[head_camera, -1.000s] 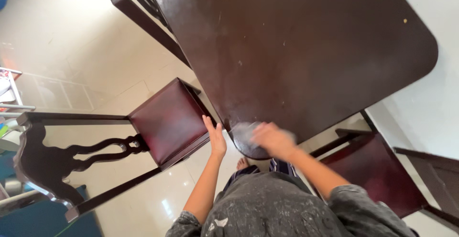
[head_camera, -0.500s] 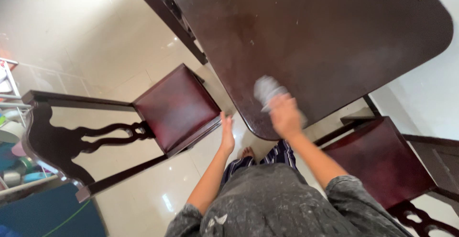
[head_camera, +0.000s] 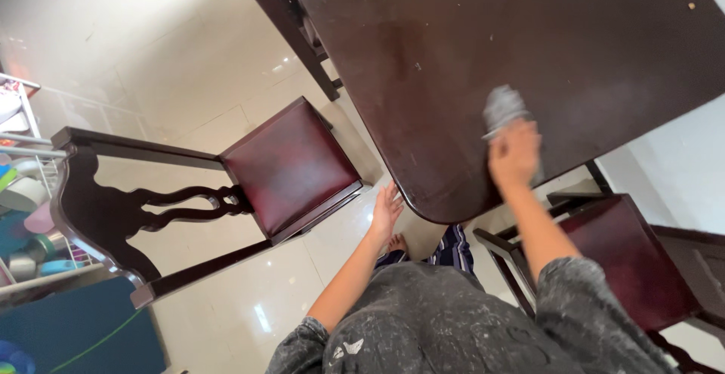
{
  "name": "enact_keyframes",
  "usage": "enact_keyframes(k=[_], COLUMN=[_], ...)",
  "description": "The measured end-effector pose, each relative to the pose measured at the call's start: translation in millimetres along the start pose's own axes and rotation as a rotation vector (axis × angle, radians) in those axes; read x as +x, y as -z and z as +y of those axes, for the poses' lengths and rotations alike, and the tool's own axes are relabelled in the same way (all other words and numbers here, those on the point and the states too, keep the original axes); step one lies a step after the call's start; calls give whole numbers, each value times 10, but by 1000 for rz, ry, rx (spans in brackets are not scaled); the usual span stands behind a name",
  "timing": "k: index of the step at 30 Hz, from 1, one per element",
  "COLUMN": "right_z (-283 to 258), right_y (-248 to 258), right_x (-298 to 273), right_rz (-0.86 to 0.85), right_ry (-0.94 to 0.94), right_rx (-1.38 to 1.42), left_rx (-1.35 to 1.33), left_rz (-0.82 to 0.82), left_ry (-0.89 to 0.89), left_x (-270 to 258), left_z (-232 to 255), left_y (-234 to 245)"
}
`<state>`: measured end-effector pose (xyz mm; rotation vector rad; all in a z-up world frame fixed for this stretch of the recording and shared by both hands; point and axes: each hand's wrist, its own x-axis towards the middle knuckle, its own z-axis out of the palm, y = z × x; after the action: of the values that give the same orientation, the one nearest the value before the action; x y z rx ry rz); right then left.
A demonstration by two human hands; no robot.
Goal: The person wipes a dark wooden dining table with a gray cloth, moving around the table to clean different sections. They briefly adjust a chair before resuming wiping the table surface.
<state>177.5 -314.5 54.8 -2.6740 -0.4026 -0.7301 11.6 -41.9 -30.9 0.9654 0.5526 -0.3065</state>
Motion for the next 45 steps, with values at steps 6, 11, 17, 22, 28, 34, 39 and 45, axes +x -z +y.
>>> enact_keyframes(k=[6, 11, 17, 22, 28, 34, 39, 45], right_z=[-1063, -1245, -1138, -1143, -1347, -1287, -1266, -1332], right_y=[-238, -388, -338, -162, -404, -272, -221, -220], right_x=[-406, 78, 382, 170, 466, 446, 450, 460], right_rz=[-189, -282, -432, -448, -400, -457, -331, -385], right_ry=[444, 425, 531, 628, 584, 723, 799, 733], right_rx=[351, 141, 165, 252, 22, 44, 7, -69], left_rx=[26, 119, 173, 154, 264, 345, 442, 408], left_rz=[17, -1, 85, 123, 145, 162, 211, 193], left_ry=[-4, -22, -77, -116, -108, -65, -50, -80], left_x=[19, 37, 38, 83, 58, 31, 72, 173], left_z=[-17, 12, -132, -203, -117, 56, 42, -12], left_y=[20, 13, -42, -137, -154, -141, -121, -42])
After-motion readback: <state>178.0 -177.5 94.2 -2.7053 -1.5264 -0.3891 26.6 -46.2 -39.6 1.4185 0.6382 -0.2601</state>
